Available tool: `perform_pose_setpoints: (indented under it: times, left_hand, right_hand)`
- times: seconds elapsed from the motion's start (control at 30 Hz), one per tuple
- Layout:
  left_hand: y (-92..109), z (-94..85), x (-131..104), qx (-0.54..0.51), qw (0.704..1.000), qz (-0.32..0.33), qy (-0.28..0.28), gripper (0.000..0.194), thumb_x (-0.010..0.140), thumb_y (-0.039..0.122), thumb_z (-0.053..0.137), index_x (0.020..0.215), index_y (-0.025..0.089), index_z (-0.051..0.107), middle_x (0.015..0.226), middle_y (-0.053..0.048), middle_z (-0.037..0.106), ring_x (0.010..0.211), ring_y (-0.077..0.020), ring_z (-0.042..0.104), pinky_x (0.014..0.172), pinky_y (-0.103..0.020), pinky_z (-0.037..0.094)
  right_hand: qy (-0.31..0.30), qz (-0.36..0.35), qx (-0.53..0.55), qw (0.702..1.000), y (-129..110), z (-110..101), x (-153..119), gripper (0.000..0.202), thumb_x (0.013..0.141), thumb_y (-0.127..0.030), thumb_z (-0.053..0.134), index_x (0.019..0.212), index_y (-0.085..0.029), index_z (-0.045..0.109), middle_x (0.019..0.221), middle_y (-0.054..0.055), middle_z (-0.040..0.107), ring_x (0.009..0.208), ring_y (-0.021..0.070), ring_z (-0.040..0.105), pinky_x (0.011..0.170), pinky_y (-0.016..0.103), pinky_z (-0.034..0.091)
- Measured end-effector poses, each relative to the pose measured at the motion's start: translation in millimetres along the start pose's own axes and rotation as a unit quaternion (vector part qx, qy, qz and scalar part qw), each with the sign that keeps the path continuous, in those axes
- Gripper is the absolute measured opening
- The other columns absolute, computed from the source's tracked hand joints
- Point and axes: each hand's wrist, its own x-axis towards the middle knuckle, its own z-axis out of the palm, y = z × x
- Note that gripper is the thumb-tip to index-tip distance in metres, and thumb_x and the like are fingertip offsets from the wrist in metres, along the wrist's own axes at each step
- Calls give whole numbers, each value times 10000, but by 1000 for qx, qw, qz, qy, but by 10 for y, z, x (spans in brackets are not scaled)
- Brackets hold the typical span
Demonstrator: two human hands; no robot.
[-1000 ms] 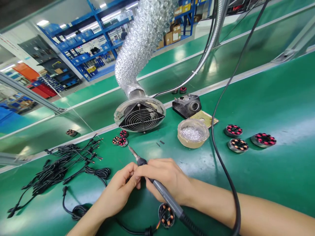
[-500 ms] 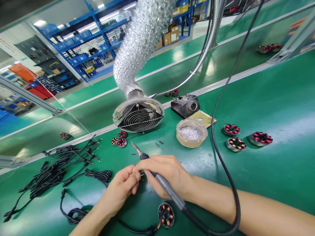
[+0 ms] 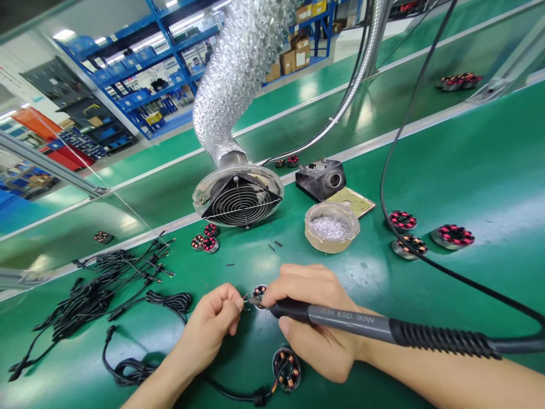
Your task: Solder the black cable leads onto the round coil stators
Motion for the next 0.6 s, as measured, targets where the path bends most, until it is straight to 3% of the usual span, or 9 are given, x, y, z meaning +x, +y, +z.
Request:
perform_pose_setpoints:
  times: [0.6]
  left_hand:
    - [15,3,1,7,1000,-2,-7,321,763,492,566,657,204,471,477,59,467,470,-86,346,489,-214,265]
  right_hand:
    - [14,-13,-1,1000,-19,15,-8,207,762,-132,462,893,-197,609,587,-31,433,484,127,412,477,268,289]
